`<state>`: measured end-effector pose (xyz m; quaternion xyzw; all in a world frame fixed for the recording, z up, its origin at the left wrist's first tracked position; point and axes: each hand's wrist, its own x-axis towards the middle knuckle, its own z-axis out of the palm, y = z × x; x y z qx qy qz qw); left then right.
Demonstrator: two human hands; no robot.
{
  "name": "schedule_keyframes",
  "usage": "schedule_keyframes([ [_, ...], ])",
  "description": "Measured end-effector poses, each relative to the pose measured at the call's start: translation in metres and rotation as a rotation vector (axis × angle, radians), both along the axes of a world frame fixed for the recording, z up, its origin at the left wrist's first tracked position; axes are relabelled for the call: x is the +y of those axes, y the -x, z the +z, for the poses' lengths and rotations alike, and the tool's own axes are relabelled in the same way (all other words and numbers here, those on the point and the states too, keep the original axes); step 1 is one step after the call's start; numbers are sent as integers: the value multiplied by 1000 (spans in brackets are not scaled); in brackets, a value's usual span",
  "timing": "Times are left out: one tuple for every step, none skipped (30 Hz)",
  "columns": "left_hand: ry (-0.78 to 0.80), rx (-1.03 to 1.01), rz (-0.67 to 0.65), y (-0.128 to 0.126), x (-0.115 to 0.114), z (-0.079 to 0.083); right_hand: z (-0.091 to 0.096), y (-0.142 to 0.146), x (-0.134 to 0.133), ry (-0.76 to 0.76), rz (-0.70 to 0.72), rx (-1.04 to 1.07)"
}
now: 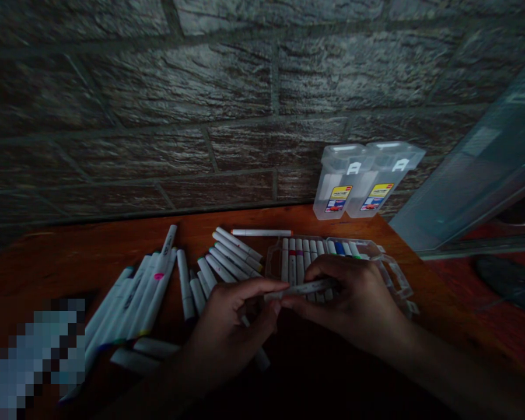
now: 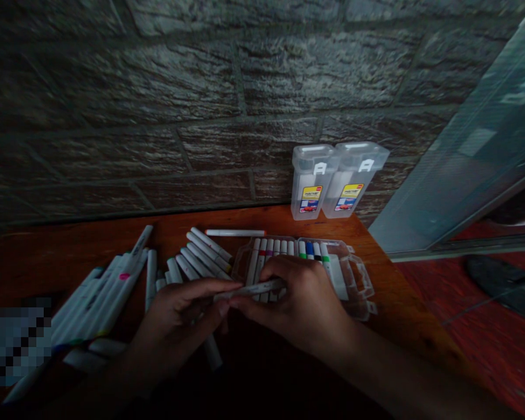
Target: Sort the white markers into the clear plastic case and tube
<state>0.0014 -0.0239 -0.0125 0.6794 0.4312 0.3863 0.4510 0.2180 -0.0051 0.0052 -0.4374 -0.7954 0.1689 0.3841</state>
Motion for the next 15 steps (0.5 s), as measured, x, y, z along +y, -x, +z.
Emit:
schedule_keyframes([
  [-8, 4, 4, 0, 1, 0, 0, 0, 0, 25, 1, 9],
  [-12, 3, 10, 0, 2, -1, 0, 0, -1, 53, 0, 22],
  [-13, -3, 19, 0, 3, -1, 0, 0, -1, 82, -3, 37],
  [-10, -11, 30, 0, 4, -2, 0, 1, -1, 111, -7, 55],
  [-3, -20, 42, 0, 4, -2, -1, 1, -1, 143, -6, 75],
  [7, -26, 56, 0, 5, -2, -1, 1, -1, 174, -3, 100],
  [18, -33, 72, 0, 6, -2, -2, 1, -1, 206, 6, 130],
  [27, -42, 88, 0, 6, -2, -2, 1, -1, 241, 19, 165],
  [38, -55, 101, 0, 7, -1, -2, 2, 0, 278, 33, 204],
  [51, -69, 109, 1, 8, 0, -2, 2, 0, 317, 49, 247],
  [64, -87, 115, 1, 8, 2, -1, 2, 1, 354, 65, 291],
  [78, -105, 118, 2, 9, 4, -1, 2, 2, 391, 80, 334],
  [92, -124, 118, 2, 9, 6, 0, 2, 2, 423, 97, 372],
  [106, -142, 117, 3, 10, 8, 1, 2, 3, 450, 113, 406],
  [120, -161, 118, 3, 10, 10, 2, 2, 4, 470, 125, 431],
])
